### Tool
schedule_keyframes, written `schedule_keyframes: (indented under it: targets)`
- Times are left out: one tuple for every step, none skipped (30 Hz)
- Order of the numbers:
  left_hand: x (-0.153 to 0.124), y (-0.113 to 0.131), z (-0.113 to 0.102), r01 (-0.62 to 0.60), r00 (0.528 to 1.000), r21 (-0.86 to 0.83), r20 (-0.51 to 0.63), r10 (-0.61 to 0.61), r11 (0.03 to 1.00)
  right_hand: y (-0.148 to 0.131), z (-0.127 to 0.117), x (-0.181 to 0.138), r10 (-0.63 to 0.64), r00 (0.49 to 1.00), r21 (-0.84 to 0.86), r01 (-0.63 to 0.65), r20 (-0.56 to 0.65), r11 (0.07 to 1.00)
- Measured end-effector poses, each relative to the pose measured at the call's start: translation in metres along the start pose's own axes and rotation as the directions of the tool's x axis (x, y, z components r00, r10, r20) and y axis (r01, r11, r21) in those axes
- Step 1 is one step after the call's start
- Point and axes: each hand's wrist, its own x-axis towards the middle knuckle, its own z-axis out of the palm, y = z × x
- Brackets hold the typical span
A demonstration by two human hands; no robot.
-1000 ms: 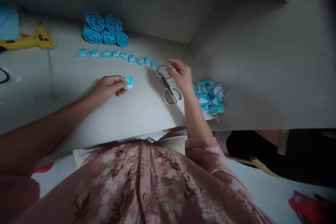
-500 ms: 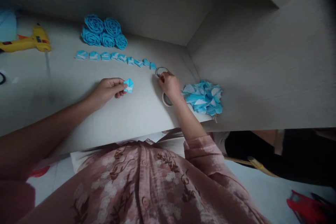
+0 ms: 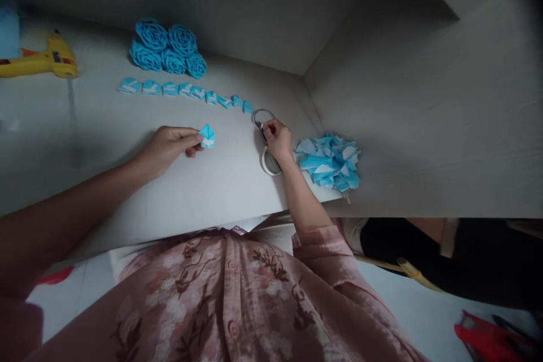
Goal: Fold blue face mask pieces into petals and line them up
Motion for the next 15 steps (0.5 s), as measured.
schedule_keyframes:
  targets:
    - [0.000, 0.000, 0.000, 0.024, 1.000, -0.021, -0.012, -0.025, 0.999, 0.001, 0.000, 0.000, 0.022, 1.000, 0.057, -0.021, -0.013, 0.998]
    - [0.000, -0.001, 0.001, 0.043, 0.999, -0.039, -0.021, -0.044, 0.998, 0.000, 0.000, 0.000, 0.046, 0.999, 0.119, -0.043, -0.021, 0.992]
    - [0.001, -0.001, 0.001, 0.056, 0.998, -0.051, -0.023, -0.057, 0.997, -0.002, 0.000, -0.002, 0.063, 0.998, 0.184, -0.057, -0.024, 0.981]
    - [0.000, -0.001, 0.001, 0.064, 0.998, -0.056, -0.021, -0.065, 0.996, -0.006, 0.000, -0.005, 0.059, 0.998, 0.246, -0.052, -0.020, 0.968]
    - [0.000, 0.000, 0.002, 0.070, 0.997, -0.055, -0.014, -0.071, 0.996, -0.011, 0.000, -0.010, 0.029, 0.999, 0.299, -0.022, -0.018, 0.954]
    - [-0.001, 0.001, 0.003, 0.075, 0.997, -0.049, -0.003, -0.076, 0.996, -0.019, 0.000, -0.016, -0.033, 0.999, 0.342, 0.038, -0.020, 0.939]
    - [-0.002, 0.003, 0.004, 0.082, 0.997, -0.042, 0.009, -0.081, 0.996, -0.027, 0.000, -0.024, -0.145, 0.989, 0.364, 0.147, -0.035, 0.920]
    - [-0.004, 0.005, 0.005, 0.091, 0.996, -0.034, 0.021, -0.091, 0.995, -0.037, 0.000, -0.032, -0.267, 0.962, 0.362, 0.269, -0.057, 0.893]
    - [-0.006, 0.008, 0.006, 0.099, 0.995, -0.028, 0.034, -0.098, 0.995, -0.047, 0.000, -0.040, -0.388, 0.919, 0.344, 0.386, -0.068, 0.856]
    - [-0.007, 0.011, 0.007, 0.103, 0.994, -0.024, 0.050, -0.102, 0.994, -0.056, 0.000, -0.048, -0.494, 0.865, 0.319, 0.494, -0.087, 0.809]
    - [-0.009, 0.013, 0.008, 0.106, 0.992, -0.021, 0.067, -0.104, 0.994, -0.064, 0.001, -0.055, -0.579, 0.810, 0.284, 0.579, -0.095, 0.764]
    - [-0.010, 0.015, 0.008, 0.106, 0.991, -0.016, 0.086, -0.104, 0.994, -0.070, 0.001, -0.060, -0.645, 0.758, 0.246, 0.645, -0.091, 0.723]
    - [-0.011, 0.017, 0.009, 0.106, 0.989, -0.011, 0.102, -0.104, 0.994, -0.074, 0.002, -0.064, -0.692, 0.717, 0.203, 0.692, -0.084, 0.693]
    - [-0.012, 0.018, 0.009, 0.107, 0.988, -0.009, 0.115, -0.105, 0.994, -0.077, 0.003, -0.066, -0.725, 0.685, 0.158, 0.725, -0.069, 0.670]
    - [-0.012, 0.017, 0.009, 0.107, 0.986, -0.010, 0.128, -0.105, 0.994, -0.077, 0.004, -0.067, -0.749, 0.660, 0.113, 0.749, -0.052, 0.652]
